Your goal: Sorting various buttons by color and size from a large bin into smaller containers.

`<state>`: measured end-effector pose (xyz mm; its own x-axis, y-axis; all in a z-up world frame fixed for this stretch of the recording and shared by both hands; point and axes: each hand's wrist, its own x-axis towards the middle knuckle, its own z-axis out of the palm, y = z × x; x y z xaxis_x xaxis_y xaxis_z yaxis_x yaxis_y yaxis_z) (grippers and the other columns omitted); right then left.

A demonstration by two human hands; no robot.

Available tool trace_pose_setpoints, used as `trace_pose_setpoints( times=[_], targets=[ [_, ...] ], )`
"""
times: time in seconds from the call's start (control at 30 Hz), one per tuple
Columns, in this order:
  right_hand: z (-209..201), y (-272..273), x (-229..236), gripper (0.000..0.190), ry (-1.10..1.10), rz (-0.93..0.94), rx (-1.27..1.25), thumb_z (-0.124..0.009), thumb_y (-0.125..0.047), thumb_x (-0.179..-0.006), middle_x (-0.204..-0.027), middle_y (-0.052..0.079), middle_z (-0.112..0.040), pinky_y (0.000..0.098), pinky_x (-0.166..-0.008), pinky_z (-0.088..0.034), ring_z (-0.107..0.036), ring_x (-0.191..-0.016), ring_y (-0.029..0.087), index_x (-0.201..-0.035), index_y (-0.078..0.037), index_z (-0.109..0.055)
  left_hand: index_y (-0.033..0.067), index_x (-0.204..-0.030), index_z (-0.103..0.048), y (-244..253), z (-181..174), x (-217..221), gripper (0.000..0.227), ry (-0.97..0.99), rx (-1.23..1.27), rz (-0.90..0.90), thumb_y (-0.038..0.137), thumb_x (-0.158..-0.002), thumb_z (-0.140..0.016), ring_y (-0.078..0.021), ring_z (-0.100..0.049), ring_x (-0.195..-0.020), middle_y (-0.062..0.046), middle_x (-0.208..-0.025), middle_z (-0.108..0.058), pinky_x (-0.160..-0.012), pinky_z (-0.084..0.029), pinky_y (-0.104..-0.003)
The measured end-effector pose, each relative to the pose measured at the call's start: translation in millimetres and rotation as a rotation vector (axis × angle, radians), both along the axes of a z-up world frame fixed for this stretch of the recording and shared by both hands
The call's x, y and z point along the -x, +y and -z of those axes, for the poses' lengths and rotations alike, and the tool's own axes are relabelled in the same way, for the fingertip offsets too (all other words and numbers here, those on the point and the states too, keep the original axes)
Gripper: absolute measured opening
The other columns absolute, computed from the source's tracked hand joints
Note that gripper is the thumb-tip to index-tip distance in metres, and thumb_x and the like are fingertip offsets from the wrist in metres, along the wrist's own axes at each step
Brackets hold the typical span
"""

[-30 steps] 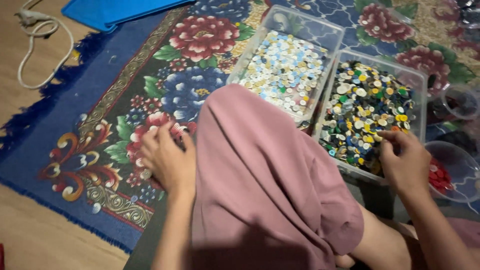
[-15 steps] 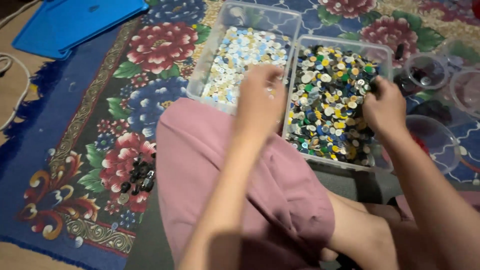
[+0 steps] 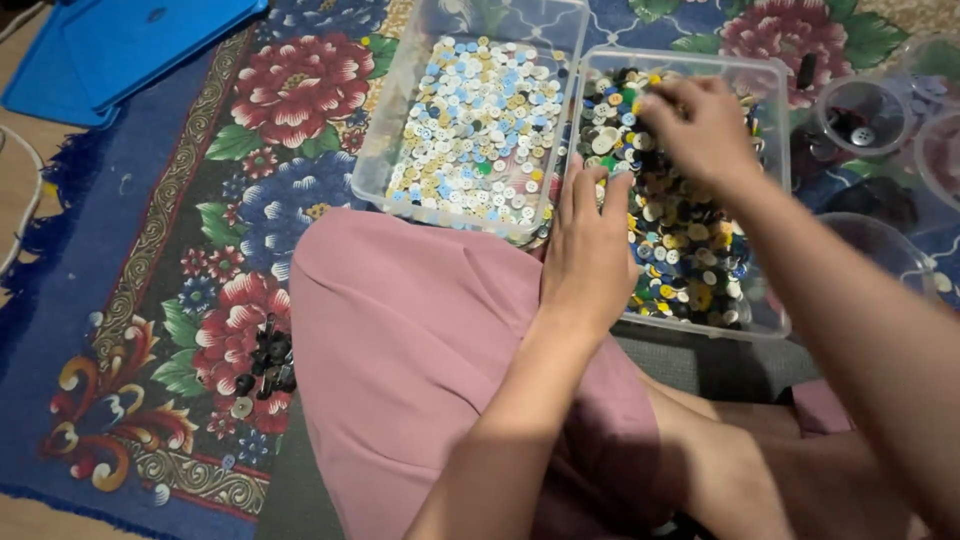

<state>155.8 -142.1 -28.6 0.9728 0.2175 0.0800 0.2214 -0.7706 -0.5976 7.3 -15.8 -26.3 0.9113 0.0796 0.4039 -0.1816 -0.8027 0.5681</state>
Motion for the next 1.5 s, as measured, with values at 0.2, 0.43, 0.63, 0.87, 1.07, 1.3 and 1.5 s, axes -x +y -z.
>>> trace_pose_setpoints(
  times=[0.2, 0.43, 0.63, 0.87, 1.07, 1.3, 1.5],
  targets=[
    [2, -4, 65, 0.040, -0.116, -0.142, 0.149, -0.059, -0.015, -0.100, -0.126, 0.025, -0.060, 0.0620, -0.093, -0.051, -0.061, -0.113, 0.056, -0.139, -0.012, -0.066, 0.0009, -0.136, -0.051, 7, -1, -1, 0.062, 0.051, -0.101, 0.035, -0.009, -0.080, -0.075, -0.0418, -0.048, -0.143, -0.015, -0.129, -0.051, -0.125, -0.035, -0.047],
    [-30, -29, 134, 0.048, 0.104, -0.164, 0.185, -0.059, -0.024, -0.095, -0.138, 0.023, -0.057, 0.0613, -0.098, -0.050, -0.058, -0.122, 0.053, -0.142, -0.013, -0.059, 0.0014, -0.135, -0.052, 4, 1, -1, 0.061, 0.053, -0.170, 0.036, -0.004, -0.079, -0.076, -0.0383, -0.053, -0.137, -0.014, -0.126, -0.054, -0.124, -0.032, -0.046],
    [-40, -35, 153, 0.035, 0.257, -0.136, 0.115, -0.056, -0.034, -0.099, -0.133, 0.021, -0.066, 0.0621, -0.100, -0.049, -0.060, -0.122, 0.051, -0.121, -0.012, -0.071, 0.0003, -0.135, -0.053, 0, 10, -6, 0.074, 0.112, -0.289, 0.031, 0.006, -0.069, -0.086, -0.0344, -0.057, -0.132, -0.017, -0.127, -0.058, -0.125, -0.025, -0.047],
    [-17, -49, 144, 0.024, 0.105, -0.002, 0.025, -0.063, -0.021, -0.098, -0.115, 0.016, -0.074, 0.0549, -0.096, -0.052, -0.067, -0.113, 0.044, -0.117, -0.015, -0.077, 0.0007, -0.114, -0.066, 1, 12, -4, 0.049, 0.090, -0.258, 0.053, 0.001, -0.069, -0.083, -0.0341, -0.069, -0.111, -0.016, -0.111, -0.065, -0.125, -0.023, -0.051],
    [24, -76, 70, 0.039, -0.084, 0.044, 0.091, -0.064, -0.013, -0.096, -0.128, 0.025, -0.065, 0.0594, -0.101, -0.046, -0.060, -0.120, 0.049, -0.134, -0.004, -0.068, 0.0038, -0.092, -0.072, 4, -5, -3, 0.024, 0.136, -0.217, 0.076, -0.003, -0.070, -0.080, -0.0304, -0.074, -0.093, -0.013, -0.091, -0.068, -0.126, -0.019, -0.055],
    [41, -61, 35, 0.057, 0.113, 0.062, 0.059, -0.060, -0.034, -0.100, -0.153, 0.023, -0.044, 0.0599, -0.117, -0.033, -0.044, -0.138, 0.051, -0.150, -0.008, -0.054, 0.0047, -0.083, -0.075, 2, -5, -4, 0.008, 0.192, -0.262, 0.074, 0.001, -0.075, -0.076, -0.0270, -0.073, -0.086, -0.010, -0.079, -0.070, -0.128, -0.018, -0.055],
    [10, -37, 75, 0.039, 0.158, -0.026, 0.191, -0.060, -0.033, -0.098, -0.126, 0.021, -0.066, 0.0589, -0.105, -0.047, -0.062, -0.120, 0.049, -0.131, -0.014, -0.071, 0.0017, -0.106, -0.063, 5, -5, -4, 0.043, 0.099, -0.223, 0.053, 0.003, -0.070, -0.085, -0.0325, -0.066, -0.109, -0.013, -0.104, -0.060, -0.124, -0.029, -0.049]
  ],
)
